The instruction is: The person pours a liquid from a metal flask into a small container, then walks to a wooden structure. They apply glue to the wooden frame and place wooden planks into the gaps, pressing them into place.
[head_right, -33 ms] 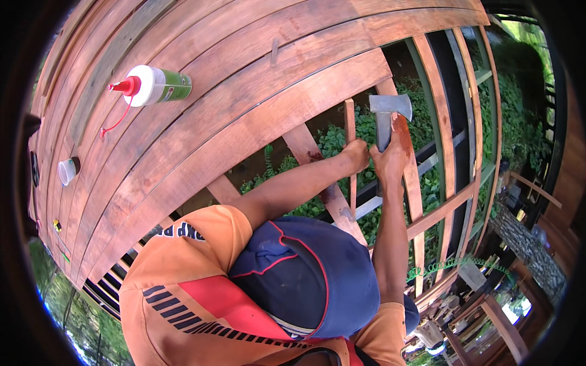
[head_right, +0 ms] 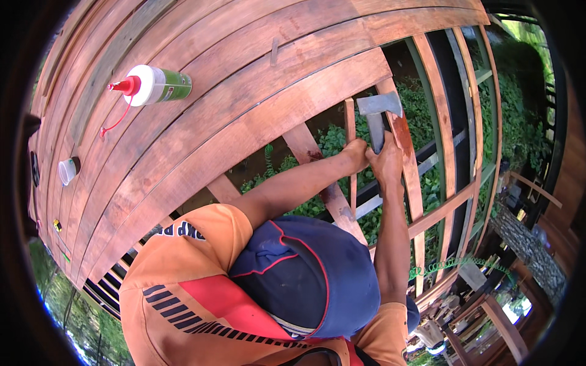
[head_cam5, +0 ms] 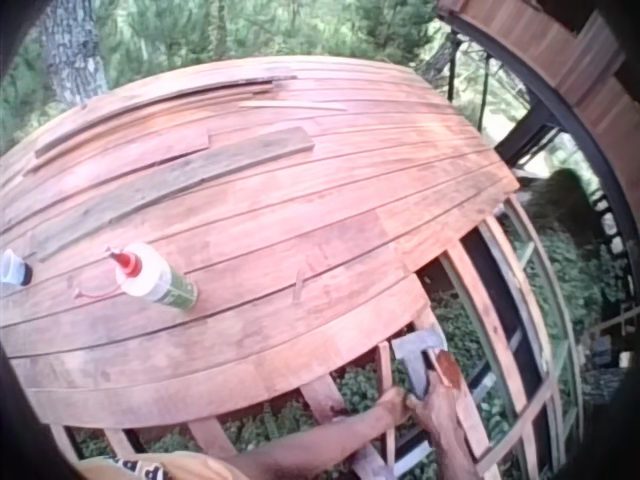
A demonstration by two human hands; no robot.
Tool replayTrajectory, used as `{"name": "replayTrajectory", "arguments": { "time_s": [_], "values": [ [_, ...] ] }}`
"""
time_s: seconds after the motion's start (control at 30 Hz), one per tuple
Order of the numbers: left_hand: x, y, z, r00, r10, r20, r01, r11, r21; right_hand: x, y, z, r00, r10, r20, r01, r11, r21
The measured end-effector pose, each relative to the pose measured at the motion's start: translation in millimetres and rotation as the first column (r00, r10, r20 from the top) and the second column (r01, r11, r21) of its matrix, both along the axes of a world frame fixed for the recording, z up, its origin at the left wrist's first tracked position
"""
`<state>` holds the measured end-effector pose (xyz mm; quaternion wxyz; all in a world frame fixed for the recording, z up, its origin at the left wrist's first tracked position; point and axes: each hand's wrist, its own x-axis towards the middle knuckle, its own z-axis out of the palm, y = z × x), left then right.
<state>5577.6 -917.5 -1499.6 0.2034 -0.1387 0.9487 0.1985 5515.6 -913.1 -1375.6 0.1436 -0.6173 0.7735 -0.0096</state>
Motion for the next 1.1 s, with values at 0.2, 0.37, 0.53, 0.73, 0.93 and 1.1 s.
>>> {"name": "replayTrajectory", "arguments": {
  "time_s": [0.2, 0.37, 0.53, 0.73, 0.93, 1.1],
  "values": [
    [5, 2, 3, 0.996, -0.085, -0.022, 0.083, 0.992, -0.091, -28, -2, 1, 0.998, -0.054, 0.043, 0.05, 0.995, 0.085],
    [0, 3, -3, 0.999, -0.039, -0.007, 0.038, 0.997, -0.069, -6, -2, -12, 0.885, -0.39, 0.255, 0.398, 0.917, 0.02],
    [0, 5, -5, 0.999, 0.013, -0.043, -0.015, 0.999, -0.048, -3, 1, 3, 1.0, 0.024, 0.018, -0.028, 0.971, 0.237],
    [5, 2, 1, 0.992, -0.128, 0.006, 0.128, 0.99, -0.065, -17, -18, 7, 0.995, -0.064, 0.075, 0.057, 0.994, 0.097],
    [3, 2, 3, 0.994, -0.105, 0.043, 0.107, 0.993, -0.054, 2, -5, 5, 0.987, 0.157, -0.025, -0.146, 0.961, 0.235],
    [7, 0, 4, 0.996, -0.093, -0.006, 0.093, 0.996, 0.016, 5, -6, 8, 0.985, 0.139, -0.102, -0.118, 0.974, 0.193]
  ]
}}
